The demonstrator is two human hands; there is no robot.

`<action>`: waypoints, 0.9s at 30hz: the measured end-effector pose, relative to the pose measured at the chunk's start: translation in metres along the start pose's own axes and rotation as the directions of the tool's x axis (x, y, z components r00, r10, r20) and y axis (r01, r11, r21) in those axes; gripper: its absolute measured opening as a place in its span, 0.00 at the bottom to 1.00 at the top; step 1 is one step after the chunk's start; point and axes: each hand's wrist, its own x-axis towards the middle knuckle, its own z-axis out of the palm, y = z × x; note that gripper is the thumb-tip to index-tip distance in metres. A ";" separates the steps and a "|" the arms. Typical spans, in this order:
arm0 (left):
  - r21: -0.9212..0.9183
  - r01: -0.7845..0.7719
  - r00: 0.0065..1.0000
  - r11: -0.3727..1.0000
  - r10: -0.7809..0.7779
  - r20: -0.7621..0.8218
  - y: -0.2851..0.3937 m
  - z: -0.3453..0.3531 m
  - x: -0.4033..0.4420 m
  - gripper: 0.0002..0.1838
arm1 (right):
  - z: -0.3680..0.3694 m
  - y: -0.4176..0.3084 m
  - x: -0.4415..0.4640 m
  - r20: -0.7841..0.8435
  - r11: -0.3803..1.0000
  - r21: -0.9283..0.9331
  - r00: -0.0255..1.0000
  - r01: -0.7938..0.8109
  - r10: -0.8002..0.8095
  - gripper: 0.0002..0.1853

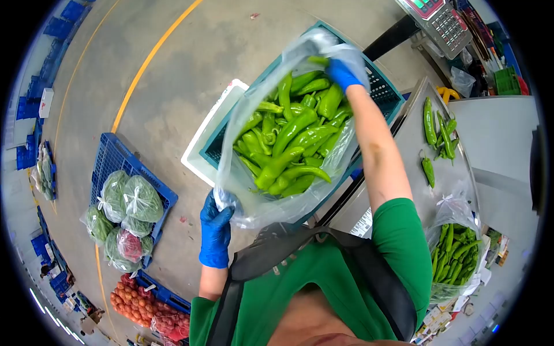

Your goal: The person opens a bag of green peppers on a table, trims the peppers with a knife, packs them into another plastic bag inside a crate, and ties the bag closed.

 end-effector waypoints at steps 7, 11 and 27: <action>-0.184 0.148 0.967 0.972 -0.104 0.232 0.016 0.042 0.003 0.40 | -0.153 -0.020 -0.057 -0.167 0.976 0.215 0.984 -0.030 0.066 0.22; -0.340 0.139 0.940 0.930 -0.016 0.341 0.009 0.040 -0.006 0.46 | -0.143 -0.054 -0.089 0.514 0.884 0.360 0.854 -0.297 0.077 0.33; -0.168 0.199 0.948 0.966 -0.147 0.283 0.004 0.020 -0.021 0.46 | -0.031 -0.038 -0.161 0.442 0.743 0.549 0.887 -0.384 0.132 0.30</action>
